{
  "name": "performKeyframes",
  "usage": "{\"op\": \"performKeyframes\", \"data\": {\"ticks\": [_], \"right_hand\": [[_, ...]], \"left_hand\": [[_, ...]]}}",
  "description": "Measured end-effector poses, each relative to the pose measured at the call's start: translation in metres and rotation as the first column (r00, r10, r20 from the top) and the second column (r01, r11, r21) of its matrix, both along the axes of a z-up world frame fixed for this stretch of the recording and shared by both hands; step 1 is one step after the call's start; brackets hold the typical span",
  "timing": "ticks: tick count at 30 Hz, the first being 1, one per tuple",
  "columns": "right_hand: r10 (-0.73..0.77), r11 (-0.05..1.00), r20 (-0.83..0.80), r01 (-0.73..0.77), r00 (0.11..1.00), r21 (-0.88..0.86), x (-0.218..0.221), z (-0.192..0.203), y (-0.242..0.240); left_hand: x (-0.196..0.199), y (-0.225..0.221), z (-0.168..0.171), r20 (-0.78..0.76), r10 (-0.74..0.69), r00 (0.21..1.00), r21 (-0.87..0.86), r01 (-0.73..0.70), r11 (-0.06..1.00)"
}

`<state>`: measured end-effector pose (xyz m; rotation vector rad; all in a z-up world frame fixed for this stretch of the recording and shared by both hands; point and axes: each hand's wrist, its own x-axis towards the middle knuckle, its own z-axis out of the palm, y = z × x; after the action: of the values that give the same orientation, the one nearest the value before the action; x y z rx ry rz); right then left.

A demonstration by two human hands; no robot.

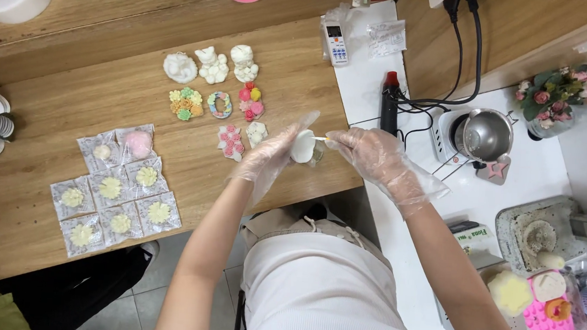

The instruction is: Scraping and mixing a white base material with green particles in a small plastic cup using a spatula.

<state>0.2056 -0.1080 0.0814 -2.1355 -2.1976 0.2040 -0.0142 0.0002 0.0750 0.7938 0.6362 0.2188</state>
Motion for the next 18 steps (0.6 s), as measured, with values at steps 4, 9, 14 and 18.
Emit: {"op": "performKeyframes", "data": {"ticks": [4, 9, 14, 18], "right_hand": [[-0.050, 0.998, -0.102, 0.053, 0.994, 0.023, -0.006, -0.001, 0.000], [-0.048, 0.999, -0.024, 0.049, 0.999, 0.001, -0.011, -0.003, 0.004], [-0.106, 0.993, -0.173, 0.114, 0.979, 0.038, -0.007, -0.025, 0.001], [-0.138, 0.990, -0.256, 0.141, 0.957, -0.006, -0.013, -0.023, -0.003]], "left_hand": [[0.002, 0.001, 0.011, 0.005, 0.064, 0.998, 0.009, -0.064, 0.998], [0.009, 0.012, -0.006, 0.002, 0.059, 0.998, 0.002, -0.059, 0.998], [0.010, 0.019, 0.008, -0.010, 0.045, 0.999, 0.012, -0.045, 0.999], [0.024, 0.029, -0.067, -0.302, -0.016, 0.953, -0.040, 0.004, 0.999]]}}
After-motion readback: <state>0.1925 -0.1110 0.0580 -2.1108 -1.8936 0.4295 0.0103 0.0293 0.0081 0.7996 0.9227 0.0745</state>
